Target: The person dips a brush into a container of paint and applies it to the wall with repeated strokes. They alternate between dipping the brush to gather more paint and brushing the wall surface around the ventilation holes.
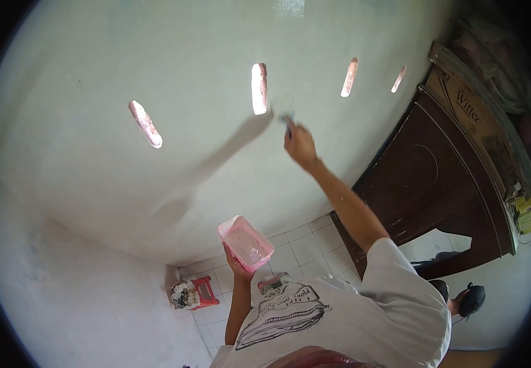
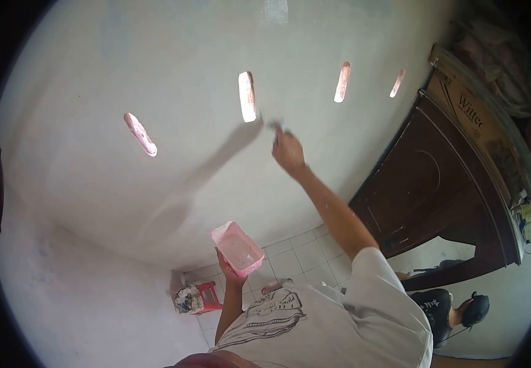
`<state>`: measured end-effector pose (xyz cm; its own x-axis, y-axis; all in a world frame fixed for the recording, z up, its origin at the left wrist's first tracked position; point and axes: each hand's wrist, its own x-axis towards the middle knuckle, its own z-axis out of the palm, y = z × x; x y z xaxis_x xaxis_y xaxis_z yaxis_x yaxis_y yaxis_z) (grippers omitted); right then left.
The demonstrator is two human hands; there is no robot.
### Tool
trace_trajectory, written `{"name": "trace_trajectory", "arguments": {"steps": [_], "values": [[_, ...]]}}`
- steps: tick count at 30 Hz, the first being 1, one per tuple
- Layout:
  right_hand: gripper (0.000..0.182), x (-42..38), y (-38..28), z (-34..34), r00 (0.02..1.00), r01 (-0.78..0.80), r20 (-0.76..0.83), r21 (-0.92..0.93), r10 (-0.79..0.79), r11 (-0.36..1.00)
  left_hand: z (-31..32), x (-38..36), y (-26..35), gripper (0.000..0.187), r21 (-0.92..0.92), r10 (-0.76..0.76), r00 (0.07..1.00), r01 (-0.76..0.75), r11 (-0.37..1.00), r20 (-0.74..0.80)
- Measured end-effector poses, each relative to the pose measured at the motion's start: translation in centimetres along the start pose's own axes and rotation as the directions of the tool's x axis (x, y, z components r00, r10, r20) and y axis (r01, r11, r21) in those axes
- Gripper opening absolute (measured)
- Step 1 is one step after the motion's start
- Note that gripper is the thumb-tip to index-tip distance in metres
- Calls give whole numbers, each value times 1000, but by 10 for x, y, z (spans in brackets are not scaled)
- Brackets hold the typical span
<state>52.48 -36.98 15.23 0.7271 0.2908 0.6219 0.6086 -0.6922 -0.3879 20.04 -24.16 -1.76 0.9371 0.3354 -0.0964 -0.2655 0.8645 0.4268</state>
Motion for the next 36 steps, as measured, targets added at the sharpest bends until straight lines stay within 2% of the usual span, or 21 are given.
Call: {"name": "trace_trajectory", "arguments": {"steps": [2, 5, 7, 9, 11, 12, 14, 16, 17, 18, 19, 21, 24, 25, 26, 27, 30, 32, 34, 35, 36], "values": [[38, -45, 32, 29, 943, -110, 312, -32, 114, 993, -9, -2, 3, 68, 7, 1, 1000, -1, 1000, -5], [41, -42, 69, 38, 880, -120, 451, -97, 151, 988, -12, -8, 5, 67, 7, 3, 1000, -3, 1000, -15], [33, 30, 67, 5, 926, 107, 373, -116, -57, 987, -12, -7, 6, 67, 0, 21, 1000, -21, 1000, -21], [34, 129, 12, -100, 887, 262, 417, -99, -199, 960, -16, -11, 5, 67, -2, 22, 999, -23, 1000, -40], [36, 194, -42, -191, 941, 313, 199, -201, -274, 928, -22, -12, 5, 67, -7, 2, 999, -3, 1000, -51], [25, 216, -65, -226, 947, 319, 59, -236, -314, 918, -23, -11, 2, 67, -30, -18, 998, 17, 999, -54], [30, 241, -111, -277, 923, 214, -280, -201, -265, 956, -3, -19, -1, 66, 86, 68, 998, -67, 994, -10], [29, 241, -115, -272, 926, 206, -301, -108, -229, 973, -1, -19, 0, 66, 193, 145, 988, -151, 969, 45], [29, 240, -116, -270, 928, 194, -320, -18, -190, 981, -8, -16, -3, 65, 76, 48, 999, -47, 996, -14], [27, 268, -58, -212, 676, 338, -499, -444, -543, 830, -14, -13, -6, 65, -47, -56, 997, 53, 997, -59], [25, 242, -58, -193, 850, 350, -334, -218, -407, 911, -19, -11, -9, 65, -49, -61, 996, 58, 997, -59], [40, 158, -40, -100, 866, 266, -363, -250, -344, 931, -27, -8, -11, 63, -56, -90, 994, 86, 995, -67], [55, 17, 4, 7, 989, 117, -57, -283, -138, 952, -32, -9, -11, 63, -70, -98, 994, 95, 993, -53], [47, -23, 25, 36, 989, 126, -36, -258, -141, 958, -32, -12, -12, 63, -75, -96, 994, 92, 993, -57], [45, -65, 57, 75, 918, 222, -228, -379, -324, 898, -34, -15, -8, 63, -58, -87, 996, 85, 995, -30], [34, -64, 55, 54, 942, -4, 330, -187, 66, 982, -34, -15, -6, 63, -38, -76, 997, 77, 996, 3], [30, -31, 56, 23, 924, -66, 362, -156, 120, 986, -34, -20, 3, 65, 5, -20, 997, 21, 1000, -74], [28, 55, 28, -52, 888, 96, 460, -127, -27, 987, -26, -22, 9, 64, -12, -15, 999, 14, 1000, -39], [22, 134, 20, -114, 956, 262, 170, -116, -241, 958, -26, -22, 6, 64, -34, -30, 999, 29, 999, -25], [32, 169, -10, -165, 972, 170, 194, -181, -134, 969, -31, -23, 4, 64, -14, -30, 999, 30, 999, -17], [26, 193, -28, -209, 912, 406, 11, -176, -410, 897, -33, -23, 4, 63, 5, -30, 1000, 30, 1000, -10]]}}
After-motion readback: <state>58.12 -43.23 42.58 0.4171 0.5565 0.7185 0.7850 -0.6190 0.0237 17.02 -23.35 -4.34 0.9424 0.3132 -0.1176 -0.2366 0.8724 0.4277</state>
